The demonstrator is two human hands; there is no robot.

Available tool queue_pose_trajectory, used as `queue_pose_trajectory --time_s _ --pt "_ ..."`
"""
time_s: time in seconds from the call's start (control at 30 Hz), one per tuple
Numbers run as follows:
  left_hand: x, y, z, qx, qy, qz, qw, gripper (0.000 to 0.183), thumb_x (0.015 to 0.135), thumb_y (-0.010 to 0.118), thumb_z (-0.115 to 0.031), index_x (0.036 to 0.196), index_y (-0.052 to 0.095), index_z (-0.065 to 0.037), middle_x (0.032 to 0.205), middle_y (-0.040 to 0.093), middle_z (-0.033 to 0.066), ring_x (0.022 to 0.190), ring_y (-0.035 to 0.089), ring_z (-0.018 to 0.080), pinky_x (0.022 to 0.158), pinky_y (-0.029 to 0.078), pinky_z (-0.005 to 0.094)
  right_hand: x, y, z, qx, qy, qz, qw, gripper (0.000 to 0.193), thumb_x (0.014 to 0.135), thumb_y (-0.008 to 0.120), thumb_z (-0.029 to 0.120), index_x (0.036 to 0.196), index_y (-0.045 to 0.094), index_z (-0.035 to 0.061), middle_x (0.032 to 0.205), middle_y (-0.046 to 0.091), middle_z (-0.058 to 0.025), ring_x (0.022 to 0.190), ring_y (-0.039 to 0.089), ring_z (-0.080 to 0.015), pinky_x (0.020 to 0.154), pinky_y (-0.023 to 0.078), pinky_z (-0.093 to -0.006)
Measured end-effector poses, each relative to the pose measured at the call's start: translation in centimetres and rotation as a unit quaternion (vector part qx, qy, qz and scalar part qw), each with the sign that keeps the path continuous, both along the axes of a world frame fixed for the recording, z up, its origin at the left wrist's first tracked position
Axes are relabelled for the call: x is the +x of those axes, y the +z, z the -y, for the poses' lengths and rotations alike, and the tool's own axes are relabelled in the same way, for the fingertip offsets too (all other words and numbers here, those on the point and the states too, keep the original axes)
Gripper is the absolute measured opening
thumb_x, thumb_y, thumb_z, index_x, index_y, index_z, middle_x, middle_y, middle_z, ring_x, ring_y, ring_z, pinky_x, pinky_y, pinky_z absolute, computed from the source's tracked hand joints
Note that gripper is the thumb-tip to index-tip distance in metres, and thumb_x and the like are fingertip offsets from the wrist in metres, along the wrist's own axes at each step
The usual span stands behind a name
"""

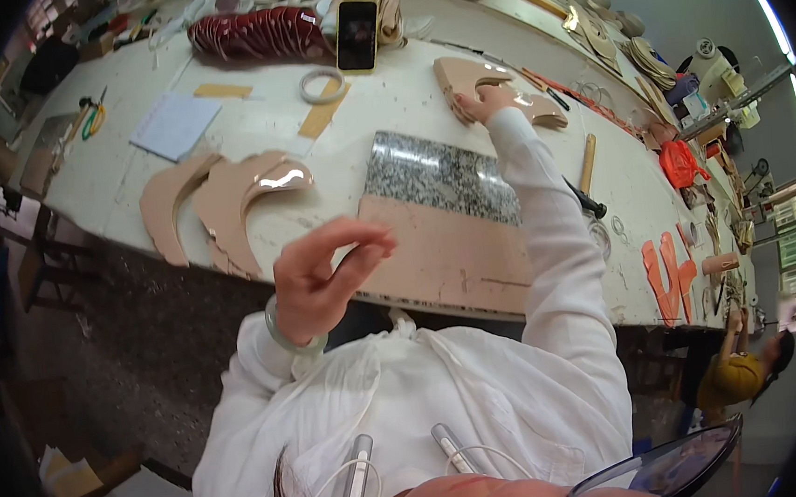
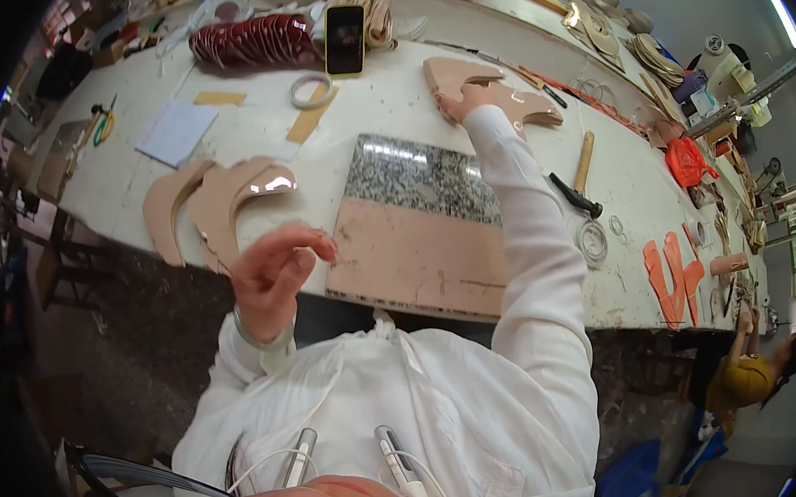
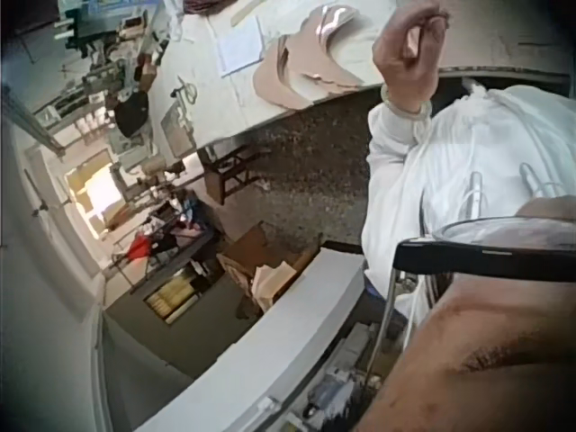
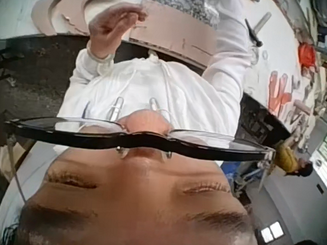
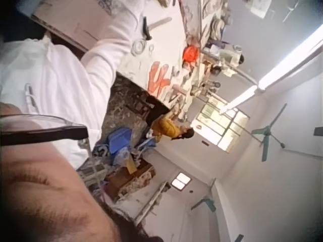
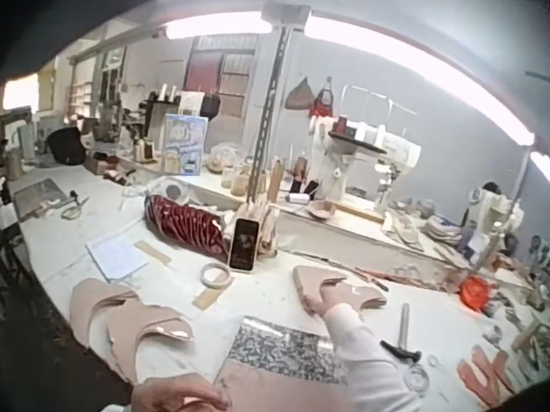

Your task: The person flips through and sorts stacks of cut shoe upper pattern pieces by hand, organizing and arranging them into separate piles on the workbench.

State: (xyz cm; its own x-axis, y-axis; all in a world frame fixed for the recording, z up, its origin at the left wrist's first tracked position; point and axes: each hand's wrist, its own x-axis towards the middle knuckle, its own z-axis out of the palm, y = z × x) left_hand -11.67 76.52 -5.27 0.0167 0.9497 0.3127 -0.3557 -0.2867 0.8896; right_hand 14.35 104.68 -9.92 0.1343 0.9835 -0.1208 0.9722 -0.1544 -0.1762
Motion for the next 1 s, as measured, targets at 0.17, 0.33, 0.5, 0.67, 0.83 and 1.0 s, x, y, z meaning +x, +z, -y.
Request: queue_pose_trajectory --time_s 0.17,0.33,0.5,0.67,0.83,1.0 --pt "2.4 8.1 1.8 0.325 -0.086 0.058 0.94 0.012 0.087 0.062 -0.01 0.099 0.064 -0.009 0.082 0.065 0.0086 0.07 0.057 0.0156 0.068 0.043 0.026 4.0 2.0 16.9 0.087 0.208 -0.346 0.911 0.041 0.083 0.069 0.022 0.115 0.061 -0.0022 0.102 0.067 -0.009 0.093 0.061 -0.0189 0.083 0.048 -0.0282" --pt "3.9 11.4 5.0 0.361 -0.118 0.132 0.915 0.003 0.086 0.065 -0.015 0.085 0.067 -0.016 0.085 0.067 0.0004 0.069 0.056 0.0107 0.067 0.042 0.0253 11.0 0.0 32.3 0.039 0.084 -0.508 0.856 0.034 0.085 0.064 0.006 0.117 0.059 -0.0032 0.099 0.067 -0.0118 0.084 0.063 -0.018 0.075 0.052 -0.024" --pt "6.4 12.4 6.5 0.398 -0.15 0.14 0.894 0.007 0.087 0.065 -0.017 0.08 0.068 -0.019 0.087 0.067 -0.0027 0.068 0.056 0.0092 0.067 0.041 0.0249 9.3 1.2 35.5 0.072 -0.046 -0.565 0.821 0.03 0.087 0.062 0.007 0.113 0.06 -0.0061 0.096 0.068 -0.0138 0.083 0.064 -0.0183 0.075 0.052 -0.0245" --pt "7.7 12.6 4.3 0.449 -0.156 0.113 0.872 0.007 0.087 0.064 -0.017 0.082 0.069 -0.017 0.088 0.068 -0.0022 0.069 0.057 0.01 0.068 0.042 0.0248 11.6 -0.4 24.6 0.195 -0.014 -0.379 0.904 0.029 0.086 0.064 0.023 0.102 0.067 -0.0016 0.085 0.069 -0.0062 0.075 0.061 -0.0137 0.069 0.047 -0.0215" --pt "11.9 5.4 -11.9 0.199 -0.08 -0.005 0.977 0.029 0.08 0.07 -0.014 0.106 0.065 -0.001 0.086 0.068 0.0068 0.07 0.06 0.0135 0.068 0.05 0.025 18.3 -5.1 5.8 0.16 -0.111 -0.182 0.964 0.067 0.076 0.06 0.061 0.105 0.067 0.0014 0.099 0.068 -0.0142 0.091 0.064 -0.0296 0.079 0.05 -0.0325" --pt "10.0 -8.7 -30.4 -0.078 0.077 -0.353 0.929 0.045 0.083 0.064 -0.035 0.109 0.062 0.002 0.102 0.066 0.0125 0.09 0.061 0.0222 0.078 0.049 0.0302 11.9 -6.2 -2.5 0.03 -0.246 -0.175 0.953 0.079 0.07 0.063 0.067 0.108 0.065 -0.003 0.107 0.066 -0.0151 0.098 0.063 -0.0296 0.085 0.05 -0.0336"
